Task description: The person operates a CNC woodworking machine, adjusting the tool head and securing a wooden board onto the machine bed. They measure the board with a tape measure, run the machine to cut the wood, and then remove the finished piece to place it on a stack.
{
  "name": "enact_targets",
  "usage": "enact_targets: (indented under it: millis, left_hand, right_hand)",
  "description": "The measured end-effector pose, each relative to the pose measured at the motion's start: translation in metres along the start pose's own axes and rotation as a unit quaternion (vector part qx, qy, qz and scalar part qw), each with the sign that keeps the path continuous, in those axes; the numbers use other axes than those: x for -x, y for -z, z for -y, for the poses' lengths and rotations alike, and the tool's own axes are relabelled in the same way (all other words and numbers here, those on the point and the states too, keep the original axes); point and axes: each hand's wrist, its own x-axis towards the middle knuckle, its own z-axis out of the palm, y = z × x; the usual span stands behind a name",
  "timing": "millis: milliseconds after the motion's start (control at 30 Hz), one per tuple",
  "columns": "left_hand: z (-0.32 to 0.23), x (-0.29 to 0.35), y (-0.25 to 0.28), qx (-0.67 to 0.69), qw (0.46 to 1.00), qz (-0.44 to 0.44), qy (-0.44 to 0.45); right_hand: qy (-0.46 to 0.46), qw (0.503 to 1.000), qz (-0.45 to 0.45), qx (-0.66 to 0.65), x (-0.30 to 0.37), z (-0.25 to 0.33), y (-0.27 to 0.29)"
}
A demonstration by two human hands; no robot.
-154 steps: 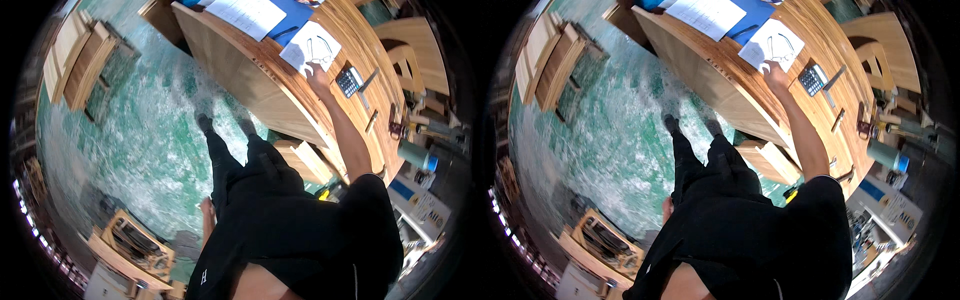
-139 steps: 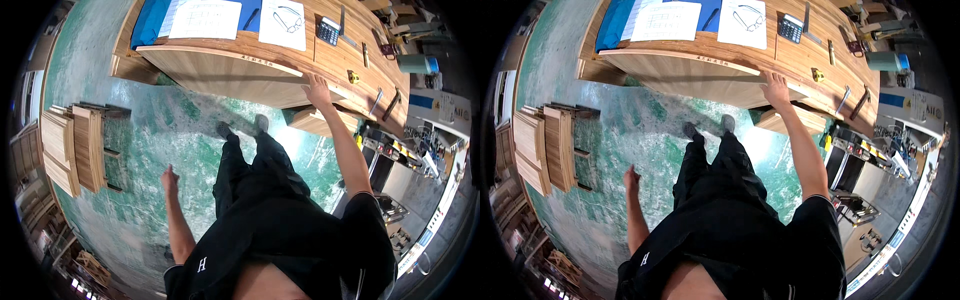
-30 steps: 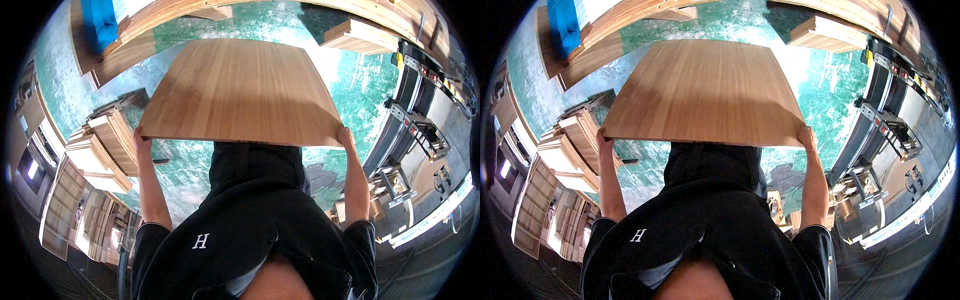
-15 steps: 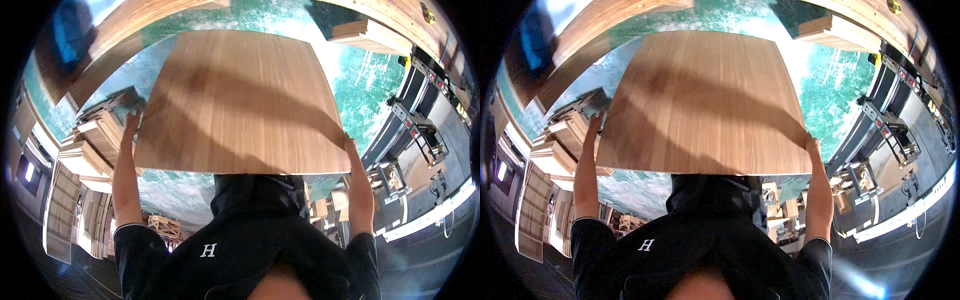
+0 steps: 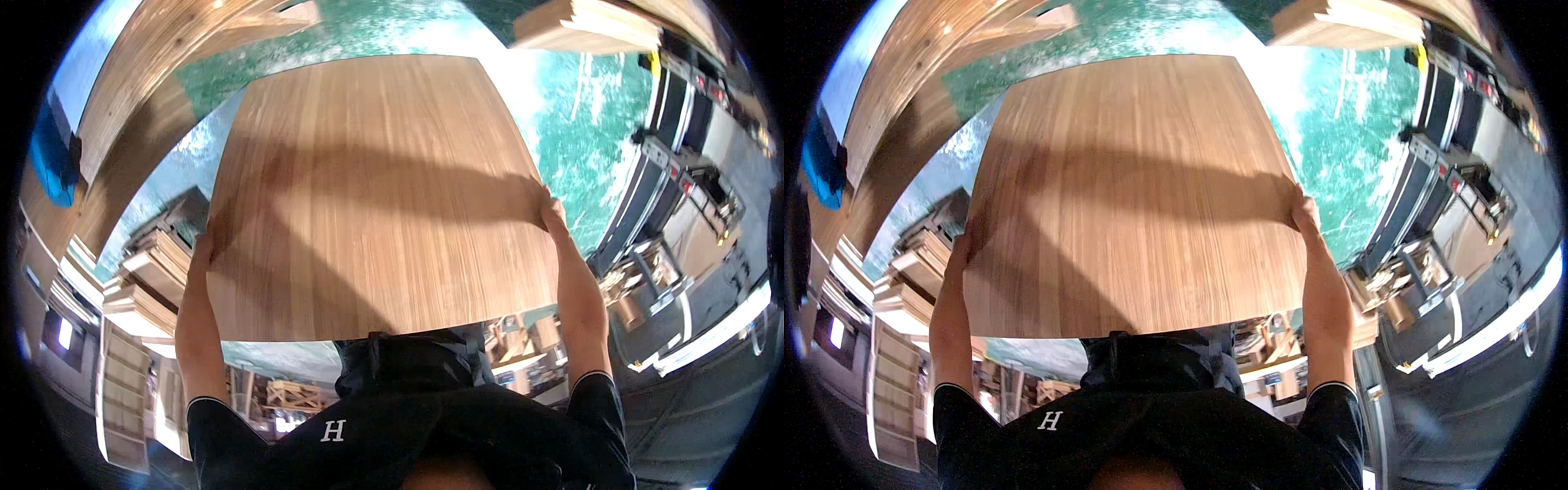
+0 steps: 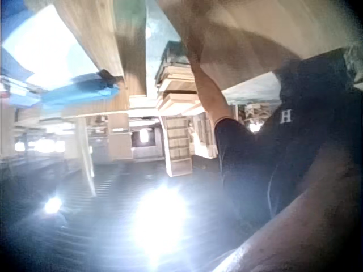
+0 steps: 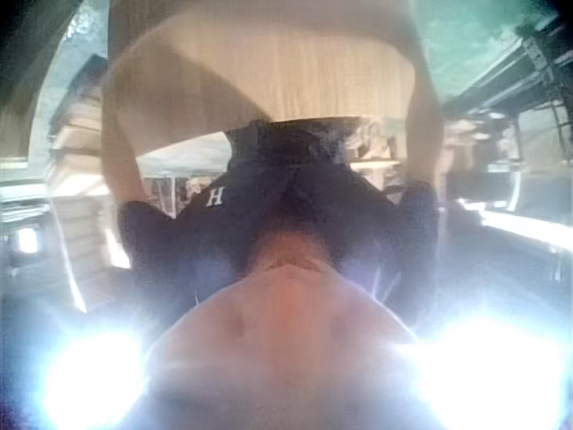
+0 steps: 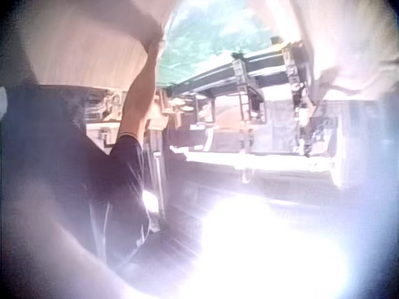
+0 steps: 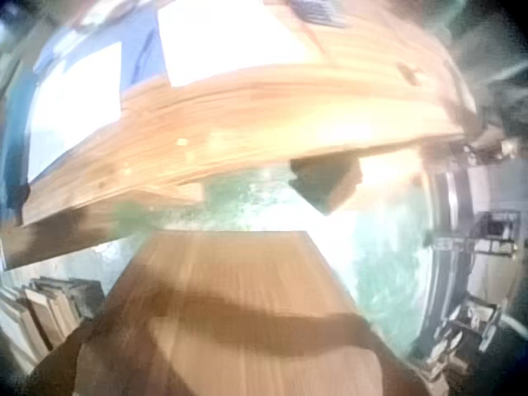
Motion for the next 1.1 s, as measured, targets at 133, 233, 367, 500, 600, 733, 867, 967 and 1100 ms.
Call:
enact_targets:
  millis: [133, 233, 367, 500, 600, 733, 867, 967, 1100]
  left_hand:
    - [0.015, 0.002, 0.014, -0.022, 0.994, -0.104, -0.025]
    - [-0.040, 0.078, 0.019, -0.051, 0.966, -0.040, -0.249]
    - [-0.045, 0.098, 0.051, -0.171, 0.971, -0.050, -0.158]
    - [-0.095, 0.186, 0.023, -0.272, 0.934, -0.093, -0.211]
    - [-0.142, 0.249, -0.015, -0.333, 0.901, -0.123, -0.249]
    - [-0.170, 0.322, -0.080, -0.397, 0.856, -0.154, -0.294]
    - [-0.224, 0.399, -0.172, -0.441, 0.807, -0.169, -0.354]
    - [-0.227, 0.422, -0.223, -0.411, 0.766, -0.281, -0.406]
    - [-0.296, 0.526, -0.312, -0.403, 0.756, -0.251, -0.450]
  right_hand:
    - [0.072, 0.996, 0.007, 0.051, -0.011, -0.015, 0.000]
    - [0.016, 1.000, 0.018, 0.010, 0.008, -0.035, 0.023]
    - [0.117, 0.992, 0.040, 0.034, -0.009, -0.111, 0.006]
    - [0.064, 0.991, 0.107, -0.042, -0.018, -0.235, -0.048]
    - [0.002, 0.991, 0.101, -0.093, -0.016, -0.315, -0.081]
    - [0.119, 0.925, -0.091, -0.349, 0.031, -0.419, -0.161]
    - [0.178, 0.983, -0.005, 0.035, 0.052, -0.585, -0.273]
    - [-0.152, 0.951, 0.079, -0.259, 0.094, -0.605, -0.222]
    - [-0.216, 0.904, 0.001, -0.370, 0.144, -0.664, -0.191]
